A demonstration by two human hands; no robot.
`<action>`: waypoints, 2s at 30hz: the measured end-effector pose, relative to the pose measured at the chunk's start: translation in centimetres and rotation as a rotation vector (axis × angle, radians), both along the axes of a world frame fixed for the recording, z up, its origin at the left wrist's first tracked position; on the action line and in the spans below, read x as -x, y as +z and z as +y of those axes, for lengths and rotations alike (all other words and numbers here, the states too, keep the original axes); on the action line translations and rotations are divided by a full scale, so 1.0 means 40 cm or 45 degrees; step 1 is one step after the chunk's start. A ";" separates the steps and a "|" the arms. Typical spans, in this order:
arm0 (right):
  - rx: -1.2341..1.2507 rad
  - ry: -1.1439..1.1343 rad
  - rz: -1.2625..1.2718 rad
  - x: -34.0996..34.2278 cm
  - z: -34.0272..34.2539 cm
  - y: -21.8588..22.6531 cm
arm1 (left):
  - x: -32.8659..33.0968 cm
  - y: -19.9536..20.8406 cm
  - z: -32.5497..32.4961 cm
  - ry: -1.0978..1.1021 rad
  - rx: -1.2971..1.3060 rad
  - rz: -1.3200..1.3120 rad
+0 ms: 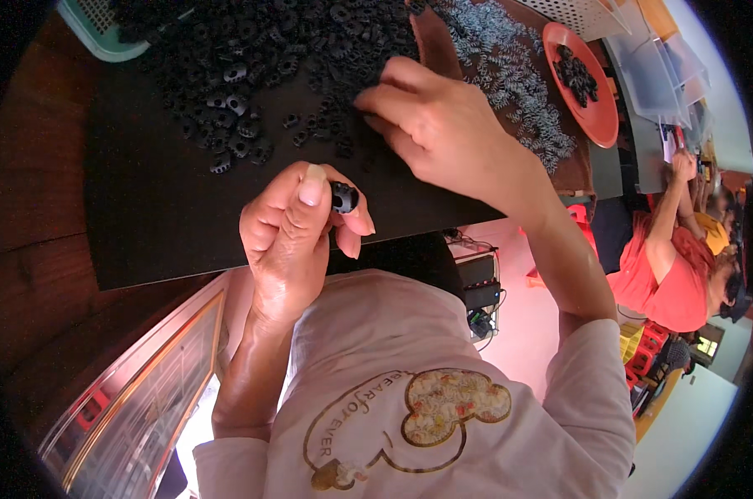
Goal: Assembling small plastic and metal components by hand.
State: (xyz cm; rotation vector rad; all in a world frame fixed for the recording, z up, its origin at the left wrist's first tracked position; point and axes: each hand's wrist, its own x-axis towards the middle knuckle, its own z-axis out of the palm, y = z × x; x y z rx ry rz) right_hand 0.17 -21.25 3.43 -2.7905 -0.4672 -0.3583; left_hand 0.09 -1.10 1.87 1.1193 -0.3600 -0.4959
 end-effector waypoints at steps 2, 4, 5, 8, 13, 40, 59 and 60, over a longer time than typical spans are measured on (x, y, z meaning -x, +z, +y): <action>-0.030 -0.003 0.002 -0.013 -0.001 -0.001 | 0.006 0.003 -0.001 0.013 -0.010 0.018; 0.026 0.016 -0.013 -0.019 0.000 0.002 | 0.006 0.002 -0.001 0.027 -0.019 0.038; 0.025 0.016 -0.011 -0.016 0.001 0.002 | 0.004 -0.002 0.000 0.020 0.015 0.041; -0.032 0.016 -0.055 0.009 0.003 0.004 | 0.002 -0.004 0.000 0.013 0.049 0.060; -0.164 0.111 -0.011 0.062 0.013 0.014 | 0.000 -0.009 0.000 0.002 0.057 0.075; 0.093 0.173 0.002 0.058 0.059 0.013 | 0.000 0.000 0.003 0.002 0.098 0.091; -0.162 0.091 -0.254 0.064 -0.006 0.009 | -0.009 -0.007 -0.006 0.002 0.131 0.126; -0.260 0.053 -0.270 0.064 -0.027 0.013 | -0.009 -0.006 -0.006 0.000 0.135 0.127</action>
